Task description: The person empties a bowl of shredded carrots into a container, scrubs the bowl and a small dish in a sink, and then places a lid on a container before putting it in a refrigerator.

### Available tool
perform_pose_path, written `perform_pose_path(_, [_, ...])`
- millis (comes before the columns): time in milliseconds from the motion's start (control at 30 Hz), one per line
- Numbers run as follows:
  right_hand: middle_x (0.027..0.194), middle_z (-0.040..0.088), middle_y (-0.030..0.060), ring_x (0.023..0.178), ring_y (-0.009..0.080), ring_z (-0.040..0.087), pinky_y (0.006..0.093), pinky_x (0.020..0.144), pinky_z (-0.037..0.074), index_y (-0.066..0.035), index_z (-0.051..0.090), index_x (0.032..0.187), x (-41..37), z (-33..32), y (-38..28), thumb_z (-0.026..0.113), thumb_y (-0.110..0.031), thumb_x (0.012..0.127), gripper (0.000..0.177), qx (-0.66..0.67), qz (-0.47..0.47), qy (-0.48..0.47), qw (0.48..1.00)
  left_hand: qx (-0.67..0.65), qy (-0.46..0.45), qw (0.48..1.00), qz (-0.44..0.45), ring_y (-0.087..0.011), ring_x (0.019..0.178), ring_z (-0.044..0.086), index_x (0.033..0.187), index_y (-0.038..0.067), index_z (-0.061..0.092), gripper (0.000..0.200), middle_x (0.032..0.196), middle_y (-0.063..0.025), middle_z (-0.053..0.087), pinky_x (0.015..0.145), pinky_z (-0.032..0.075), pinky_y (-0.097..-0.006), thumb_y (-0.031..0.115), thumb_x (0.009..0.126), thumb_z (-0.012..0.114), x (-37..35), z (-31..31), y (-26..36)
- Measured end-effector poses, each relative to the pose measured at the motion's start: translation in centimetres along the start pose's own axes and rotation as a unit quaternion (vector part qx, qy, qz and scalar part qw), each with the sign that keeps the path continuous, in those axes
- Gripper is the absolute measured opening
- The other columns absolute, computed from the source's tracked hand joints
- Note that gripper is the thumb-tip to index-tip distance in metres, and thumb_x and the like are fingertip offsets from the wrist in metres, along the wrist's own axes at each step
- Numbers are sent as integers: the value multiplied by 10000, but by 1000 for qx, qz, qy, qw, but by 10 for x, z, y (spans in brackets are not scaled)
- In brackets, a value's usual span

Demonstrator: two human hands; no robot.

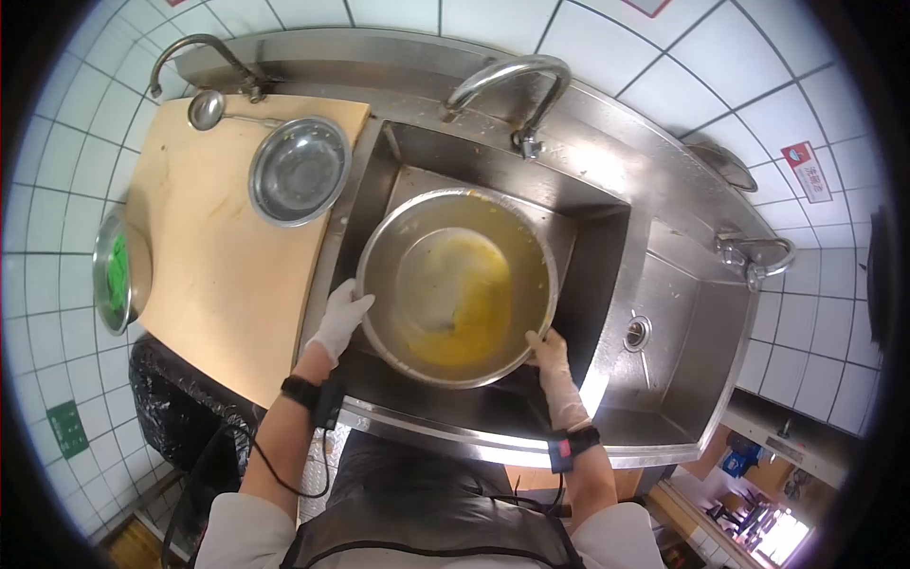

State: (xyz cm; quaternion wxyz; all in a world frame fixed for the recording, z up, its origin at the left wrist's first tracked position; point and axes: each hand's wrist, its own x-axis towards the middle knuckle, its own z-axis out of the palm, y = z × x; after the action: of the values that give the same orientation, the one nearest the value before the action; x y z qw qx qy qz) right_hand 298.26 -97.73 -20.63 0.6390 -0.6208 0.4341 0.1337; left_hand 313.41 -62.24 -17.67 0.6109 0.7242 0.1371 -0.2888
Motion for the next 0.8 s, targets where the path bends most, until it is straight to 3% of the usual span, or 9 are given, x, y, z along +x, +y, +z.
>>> perform_pose_path(167, [852, 646, 80, 700, 161, 650, 294, 563, 561, 25, 589, 1052, 2, -19, -17, 602, -141, 886, 235, -37, -81, 67, 994, 60, 39, 997, 33, -105, 708, 565, 994, 24, 590, 163, 847, -27, 601, 603, 450, -248, 66, 836, 596, 51, 32, -25])
perform_pose_path(300, [858, 634, 94, 677, 148, 628, 288, 568, 554, 42, 595, 1017, -18, -41, -22, 610, -145, 869, 238, -55, -66, 104, 991, 93, -7, 995, -45, -116, 691, 570, 944, 40, 580, 139, 805, -27, 581, 576, 472, -270, 85, 816, 609, 39, 48, -3])
perform_pose_path(467, [844, 646, 107, 651, 156, 630, 291, 519, 535, 37, 600, 1066, -39, -49, -40, 595, -166, 863, 286, -14, -68, 76, 995, 67, -74, 988, -113, -123, 691, 587, 916, 59, 578, 140, 797, -24, 581, 588, 502, -284, 134, 808, 628, 11, 33, 1])
perform_pose_path(533, [794, 639, 69, 576, 136, 608, 262, 449, 479, -5, 606, 1042, -42, -48, -51, 564, -179, 874, 246, 3, 39, 0, 999, -13, -90, 985, -144, -131, 679, 557, 837, 75, 560, 108, 738, -10, 538, 614, 490, -293, 147, 794, 629, -8, 26, 22])
perform_pose_path(567, [794, 639, 69, 576, 136, 608, 262, 449, 479, -5, 606, 1042, -36, -49, -40, 564, -179, 874, 246, 8, 41, 1, 999, -9, -92, 985, -145, -131, 679, 557, 837, 75, 560, 108, 738, -10, 538, 614, 490, -293, 147, 794, 629, -14, 24, 31])
perform_pose_path(633, [635, 544, 13, 485, 118, 485, 250, 418, 379, -21, 587, 857, -19, -47, -18, 571, -208, 869, 188, 53, 129, -71, 988, -47, -77, 987, -135, -110, 688, 559, 808, 94, 560, 130, 735, 3, 546, 614, 480, -285, 195, 810, 642, -22, 19, 47])
perform_pose_path(667, [638, 500, 7, 496, 116, 450, 257, 417, 336, -40, 547, 829, -16, -42, -12, 572, -212, 869, 178, 19, 162, -70, 984, -41, -77, 987, -136, -110, 688, 559, 808, 94, 560, 130, 735, 3, 546, 614, 480, -285, 195, 810, 642, -24, 16, 52])
perform_pose_path(700, [638, 500, 7, 496, 116, 450, 257, 417, 336, -40, 547, 829, -16, -34, -11, 572, -212, 869, 178, 25, 162, -71, 984, -42, -74, 987, -139, -103, 679, 558, 797, 97, 566, 148, 732, 3, 554, 605, 473, -274, 216, 815, 652, -24, 11, 57])
perform_pose_path(800, [745, 522, 50, 589, 151, 486, 286, 464, 385, -42, 541, 941, -8, -12, -1, 579, -212, 868, 189, -123, 194, -91, 969, -54, -65, 987, -135, -94, 648, 558, 769, 99, 572, 188, 717, 1, 564, 576, 457, -249, 251, 826, 667, -22, 3, 67])
